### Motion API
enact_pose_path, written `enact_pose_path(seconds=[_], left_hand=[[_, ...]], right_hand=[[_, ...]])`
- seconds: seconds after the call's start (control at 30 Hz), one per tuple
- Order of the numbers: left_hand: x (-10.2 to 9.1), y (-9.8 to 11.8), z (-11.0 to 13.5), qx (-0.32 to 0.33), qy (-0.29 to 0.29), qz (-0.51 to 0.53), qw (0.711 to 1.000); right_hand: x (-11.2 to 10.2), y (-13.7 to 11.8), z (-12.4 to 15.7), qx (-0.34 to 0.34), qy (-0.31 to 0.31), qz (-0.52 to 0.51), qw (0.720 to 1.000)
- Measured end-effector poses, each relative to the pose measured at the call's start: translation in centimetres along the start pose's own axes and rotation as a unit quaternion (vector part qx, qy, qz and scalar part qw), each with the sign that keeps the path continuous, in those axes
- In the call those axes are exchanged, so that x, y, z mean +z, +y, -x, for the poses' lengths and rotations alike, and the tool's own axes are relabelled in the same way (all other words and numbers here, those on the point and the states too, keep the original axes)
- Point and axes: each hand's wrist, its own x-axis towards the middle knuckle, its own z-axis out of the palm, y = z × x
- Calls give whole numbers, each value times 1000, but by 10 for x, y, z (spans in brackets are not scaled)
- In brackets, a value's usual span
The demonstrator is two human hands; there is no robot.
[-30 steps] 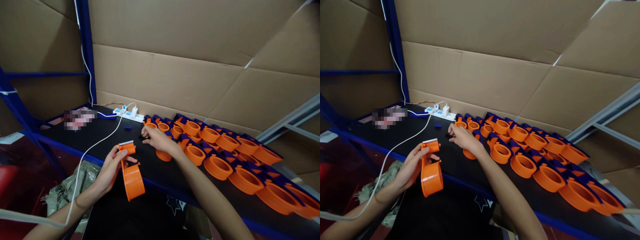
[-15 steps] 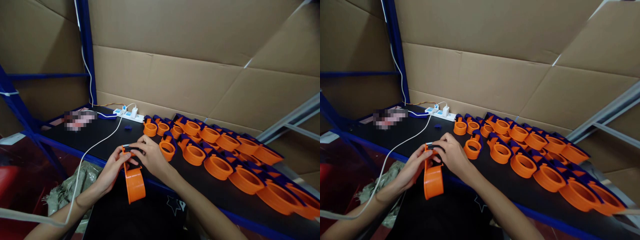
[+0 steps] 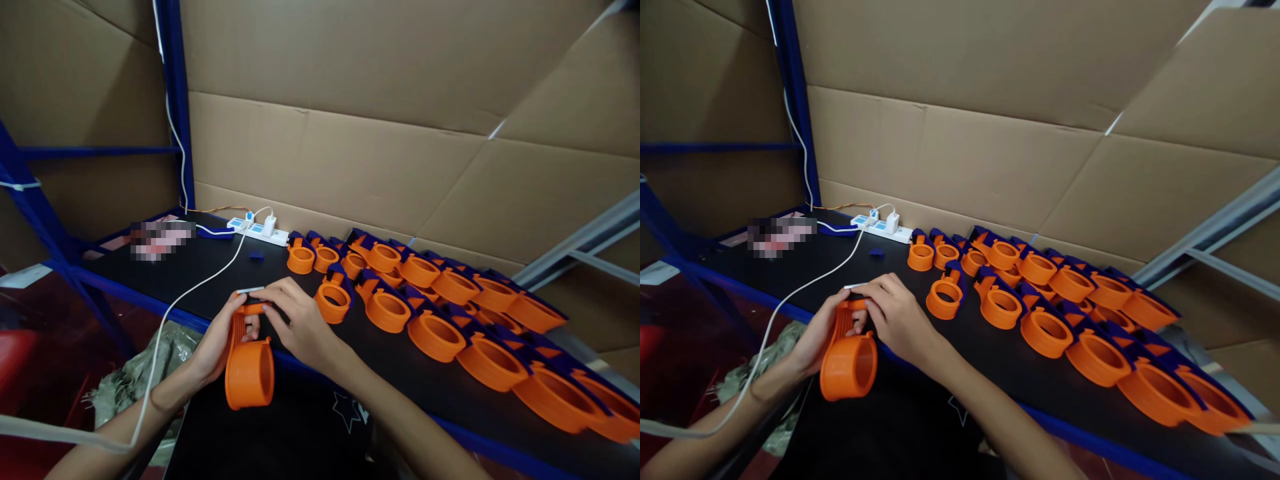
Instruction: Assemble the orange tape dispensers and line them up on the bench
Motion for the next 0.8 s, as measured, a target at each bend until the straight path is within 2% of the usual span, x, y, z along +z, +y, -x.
enact_pose_path(seconds=[0.07, 0.17, 0.3, 0.5, 0.57, 0.63, 0.7, 0.8], left_hand=[[-1, -1, -1, -9, 14, 27, 1000], [-3, -4, -3, -1, 35, 40, 999], [-5, -4, -4, -7, 40, 45, 998], [-4, 0, -3, 10, 49, 49, 998], [-3, 1, -3, 9, 41, 42, 998], [-2, 1, -3, 4, 31, 32, 999], [-2, 2, -3, 1, 22, 22, 1000], [-2, 5, -4, -16, 6, 23, 1000]], right_hand=[[0, -3, 0, 0, -3, -12, 1000], [4, -7, 3, -35, -29, 15, 999], [11, -7, 3, -47, -10, 52, 998], [5, 0, 1, -79, -24, 16, 996], [2, 8, -4, -44, -2, 17, 999], [2, 22, -16, 38, 11, 71, 997], [10, 41, -33, 118, -16, 153, 981], [33, 72, -60, 160, -64, 202, 964]])
